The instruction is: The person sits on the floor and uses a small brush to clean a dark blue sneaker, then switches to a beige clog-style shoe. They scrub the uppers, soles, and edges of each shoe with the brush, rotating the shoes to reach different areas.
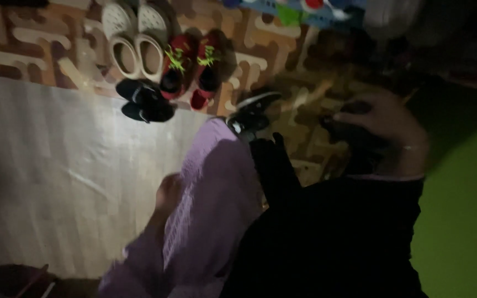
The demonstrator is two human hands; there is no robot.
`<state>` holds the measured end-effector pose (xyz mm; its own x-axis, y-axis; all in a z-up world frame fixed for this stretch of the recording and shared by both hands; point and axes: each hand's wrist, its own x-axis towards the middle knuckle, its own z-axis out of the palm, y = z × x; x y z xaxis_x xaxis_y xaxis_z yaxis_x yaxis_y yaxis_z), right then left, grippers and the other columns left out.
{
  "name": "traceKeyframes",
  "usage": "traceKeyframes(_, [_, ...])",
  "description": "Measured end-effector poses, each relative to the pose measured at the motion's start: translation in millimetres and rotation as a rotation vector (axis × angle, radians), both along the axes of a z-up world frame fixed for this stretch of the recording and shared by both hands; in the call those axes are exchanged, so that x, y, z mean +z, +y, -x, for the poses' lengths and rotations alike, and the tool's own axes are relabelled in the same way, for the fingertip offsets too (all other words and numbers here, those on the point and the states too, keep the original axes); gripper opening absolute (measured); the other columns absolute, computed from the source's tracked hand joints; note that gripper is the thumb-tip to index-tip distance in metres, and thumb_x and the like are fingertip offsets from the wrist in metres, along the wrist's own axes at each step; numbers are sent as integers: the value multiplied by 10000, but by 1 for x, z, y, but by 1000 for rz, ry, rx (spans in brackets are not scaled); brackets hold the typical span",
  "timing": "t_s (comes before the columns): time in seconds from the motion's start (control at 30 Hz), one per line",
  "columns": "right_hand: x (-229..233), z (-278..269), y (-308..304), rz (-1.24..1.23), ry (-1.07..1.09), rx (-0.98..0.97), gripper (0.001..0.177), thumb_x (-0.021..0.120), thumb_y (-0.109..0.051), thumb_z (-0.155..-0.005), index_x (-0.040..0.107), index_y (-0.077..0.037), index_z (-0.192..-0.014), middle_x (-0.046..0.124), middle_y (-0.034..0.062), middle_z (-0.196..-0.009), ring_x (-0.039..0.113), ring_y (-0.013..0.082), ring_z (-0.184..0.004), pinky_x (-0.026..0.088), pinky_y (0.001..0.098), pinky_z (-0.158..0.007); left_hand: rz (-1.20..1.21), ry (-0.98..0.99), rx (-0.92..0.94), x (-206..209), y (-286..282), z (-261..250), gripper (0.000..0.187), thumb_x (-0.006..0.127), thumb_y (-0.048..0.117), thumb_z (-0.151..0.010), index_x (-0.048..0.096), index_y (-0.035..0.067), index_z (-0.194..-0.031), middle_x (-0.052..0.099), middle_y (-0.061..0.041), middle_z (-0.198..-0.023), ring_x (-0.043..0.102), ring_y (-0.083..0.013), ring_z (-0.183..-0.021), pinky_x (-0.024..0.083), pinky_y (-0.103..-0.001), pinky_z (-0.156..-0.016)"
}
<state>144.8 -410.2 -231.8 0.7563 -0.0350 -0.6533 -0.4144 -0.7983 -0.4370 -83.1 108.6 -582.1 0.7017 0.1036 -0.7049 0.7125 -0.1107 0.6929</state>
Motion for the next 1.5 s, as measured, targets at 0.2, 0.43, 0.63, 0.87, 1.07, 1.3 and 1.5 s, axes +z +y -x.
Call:
traceKeyframes(0.2, [36, 44, 4, 129, 272, -125, 618, 827, -248, -723, 642, -127, -1300, 585, 121, -1434, 547, 347, -1335, 470, 579, -1090, -144, -27, -566, -48, -66, -71, 536, 547, 293, -980, 505, 37, -1449, 540, -180, -1470, 547, -332, -1338, 469, -441, -1075])
traceKeyframes(0.43, [5, 122, -23, 147, 232, -214, 726, 861, -266, -676, 623, -172, -1355, 688, 64, -1312, 678, 289, -975, 529, 424, -777, 48, -424, -299, -91, -146, -137, 225, 567, 102, -910, 612, 44, -1122, 623, -108, -1148, 589, -240, -1033, 496, -336, -905])
traceKeyframes(0.63, [6, 133, -18, 247, 247, -234, 675, 868, -251, -702, 657, -196, -1341, 753, 85, -1208, 742, 274, -980, 594, 415, -870, -228, -417, -378, -186, -154, -176, 238, 602, 108, -885, 616, 117, -1123, 613, -98, -1127, 607, -259, -990, 512, -379, -871])
traceKeyframes(0.87, [-6, 112, -8, 303, 94, -193, 659, 866, -218, -703, 685, -133, -1331, 806, 137, -1006, 740, 274, -702, 568, 367, -649, -898, -757, -252, -152, -109, -227, 588, 732, 76, -805, 500, 86, -1345, 543, -200, -1270, 585, -420, -1109, 526, -477, -897])
traceKeyframes(1.07, [-30, 85, -1, 323, 80, -112, 609, 870, -238, -699, 707, -135, -1276, 789, 161, -1080, 763, 304, -829, 613, 406, -772, -1186, -450, -258, -187, -60, -268, 728, 755, 195, -767, 442, 27, -1402, 402, -213, -1480, 445, -416, -1289, 444, -503, -995])
traceKeyframes(1.3, [-29, 69, 14, 390, 152, -166, 657, 843, -212, -754, 649, -82, -1368, 776, 226, -1035, 759, 347, -749, 612, 441, -676, -1195, -661, -321, -145, -33, -275, 282, 665, 93, -884, 654, 52, -1164, 520, -164, -1215, 567, -370, -992, 549, -453, -754])
traceKeyframes(1.5, [-27, 60, 29, 380, 144, -137, 593, 855, -183, -767, 673, -105, -1327, 793, 209, -853, 676, 295, -536, 532, 390, -501, -867, -903, -310, -106, -58, -277, 269, 624, 39, -940, 589, -8, -1202, 580, -181, -1211, 614, -400, -949, 526, -434, -776])
